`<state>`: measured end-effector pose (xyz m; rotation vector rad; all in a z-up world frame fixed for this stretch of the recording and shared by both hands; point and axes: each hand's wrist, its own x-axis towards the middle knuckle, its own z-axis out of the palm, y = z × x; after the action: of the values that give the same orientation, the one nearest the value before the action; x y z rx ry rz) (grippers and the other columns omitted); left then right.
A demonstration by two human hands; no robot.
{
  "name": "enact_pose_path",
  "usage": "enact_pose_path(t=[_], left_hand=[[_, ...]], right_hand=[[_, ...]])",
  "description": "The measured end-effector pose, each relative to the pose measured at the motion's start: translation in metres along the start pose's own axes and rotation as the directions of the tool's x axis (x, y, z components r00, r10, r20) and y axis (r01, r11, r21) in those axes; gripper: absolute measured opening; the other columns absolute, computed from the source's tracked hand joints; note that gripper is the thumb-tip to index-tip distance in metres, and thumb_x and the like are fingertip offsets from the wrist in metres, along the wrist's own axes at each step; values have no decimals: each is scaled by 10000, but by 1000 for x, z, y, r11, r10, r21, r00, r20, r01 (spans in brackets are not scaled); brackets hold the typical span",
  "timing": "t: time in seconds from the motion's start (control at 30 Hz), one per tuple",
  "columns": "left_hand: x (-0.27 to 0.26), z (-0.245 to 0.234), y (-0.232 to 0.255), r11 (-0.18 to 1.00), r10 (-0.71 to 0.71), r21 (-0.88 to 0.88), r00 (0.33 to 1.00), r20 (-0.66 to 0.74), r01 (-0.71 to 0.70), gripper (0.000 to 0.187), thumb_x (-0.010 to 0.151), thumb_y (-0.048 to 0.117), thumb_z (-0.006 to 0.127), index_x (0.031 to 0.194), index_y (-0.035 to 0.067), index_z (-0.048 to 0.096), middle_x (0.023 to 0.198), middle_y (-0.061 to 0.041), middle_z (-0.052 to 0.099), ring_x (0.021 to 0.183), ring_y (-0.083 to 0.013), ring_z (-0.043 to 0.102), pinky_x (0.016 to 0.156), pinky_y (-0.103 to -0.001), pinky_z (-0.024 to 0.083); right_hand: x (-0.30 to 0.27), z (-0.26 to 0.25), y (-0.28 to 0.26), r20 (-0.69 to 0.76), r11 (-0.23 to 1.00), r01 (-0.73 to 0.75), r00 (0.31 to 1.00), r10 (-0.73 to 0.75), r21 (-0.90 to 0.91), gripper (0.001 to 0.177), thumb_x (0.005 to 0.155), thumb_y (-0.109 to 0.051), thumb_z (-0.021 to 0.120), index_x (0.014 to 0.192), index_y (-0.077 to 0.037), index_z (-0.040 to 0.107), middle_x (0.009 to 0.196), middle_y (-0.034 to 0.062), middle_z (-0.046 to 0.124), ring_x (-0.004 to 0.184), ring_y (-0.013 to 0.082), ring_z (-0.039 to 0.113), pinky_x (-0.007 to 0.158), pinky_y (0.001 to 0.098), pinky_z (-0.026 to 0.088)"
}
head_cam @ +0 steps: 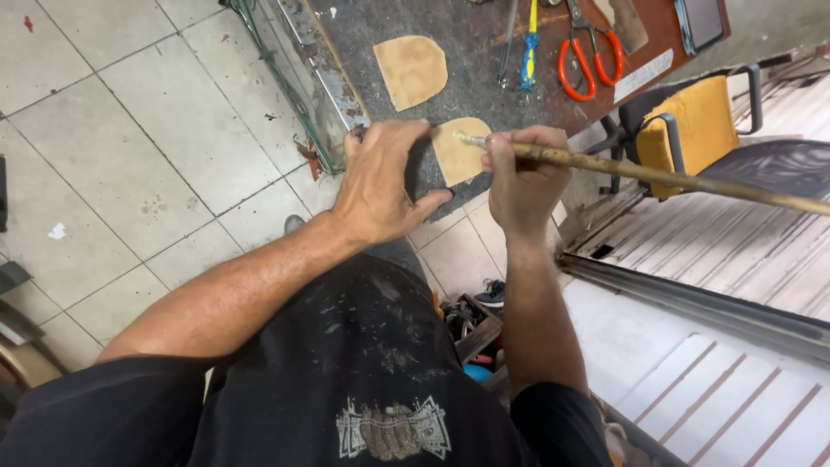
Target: The person applies a yellowish substance to several small, tan, curved pieces of material on a workbench using a brush. They repeatedly dip the brush into a container to reload the substance and spread it evenly across the surface of the pieces.
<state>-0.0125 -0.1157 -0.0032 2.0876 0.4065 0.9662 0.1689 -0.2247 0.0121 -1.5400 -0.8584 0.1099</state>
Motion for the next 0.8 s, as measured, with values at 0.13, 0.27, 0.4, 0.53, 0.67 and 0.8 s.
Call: enact_pose_path(t=[0.13, 0.27, 0.4, 0.53, 0.67, 0.8], left_hand=[[-4, 15, -8, 999, -25, 39, 999, -20, 26, 825, 838, 346, 910, 1455, 60, 444, 1179, -110, 659, 1115, -309, 585, 872, -487, 345], [1, 17, -5, 998, -29, 53, 999, -18, 30, 827, 828, 320, 901, 1459, 56, 435, 1172, -107, 674, 1133, -323, 575, 877, -512, 343], [3, 15, 0, 995, -50, 79, 997, -53, 54, 843, 790, 253, 928, 1452, 59, 444, 1159, -120, 671, 1163, -354, 525, 896, -531, 341], [0, 14, -3, 992, -59, 111, 996, -67, 66, 827, 801, 324, 925, 1422, 42, 456, 1159, -123, 677, 1194, -343, 527, 901, -520, 332], [-3, 18, -3, 992, -62, 104, 995, -80, 70, 824, 807, 351, 912, 1423, 44, 458, 1179, -115, 693, 1221, -347, 520, 918, -520, 323], [-4, 22, -6, 992, -75, 98, 992, -105, 85, 829, 809, 385, 909, 1422, 38, 472, 1166, -106, 709, 1211, -344, 525, 917, -515, 288]], right_hand=[[-1, -13, 6, 42, 999, -21, 999, 22, -24, 281, 871, 19, 840, 920, 29, 563, 747, 267, 704, 535, 250, 698, 460, 331, 605], [13, -1, 19, -68, 990, 95, 992, -102, -102, 241, 910, -39, 798, 960, 13, 568, 761, 238, 710, 520, 229, 696, 431, 304, 603], [3, 3, 29, 164, 986, 164, 974, -159, -21, 196, 886, 76, 789, 926, 15, 607, 768, 216, 717, 522, 239, 700, 428, 297, 570], [32, -18, 24, 260, 989, 146, 954, -149, 32, 234, 923, 59, 785, 977, 29, 560, 799, 221, 708, 573, 220, 677, 474, 307, 554], [34, -30, 30, 254, 983, 175, 950, -183, 55, 190, 949, 67, 753, 974, 33, 568, 830, 203, 708, 591, 211, 695, 491, 277, 551], [10, -60, 36, 247, 984, 126, 964, -93, -122, 197, 914, 27, 809, 933, 13, 613, 778, 190, 702, 541, 226, 689, 425, 271, 520]])
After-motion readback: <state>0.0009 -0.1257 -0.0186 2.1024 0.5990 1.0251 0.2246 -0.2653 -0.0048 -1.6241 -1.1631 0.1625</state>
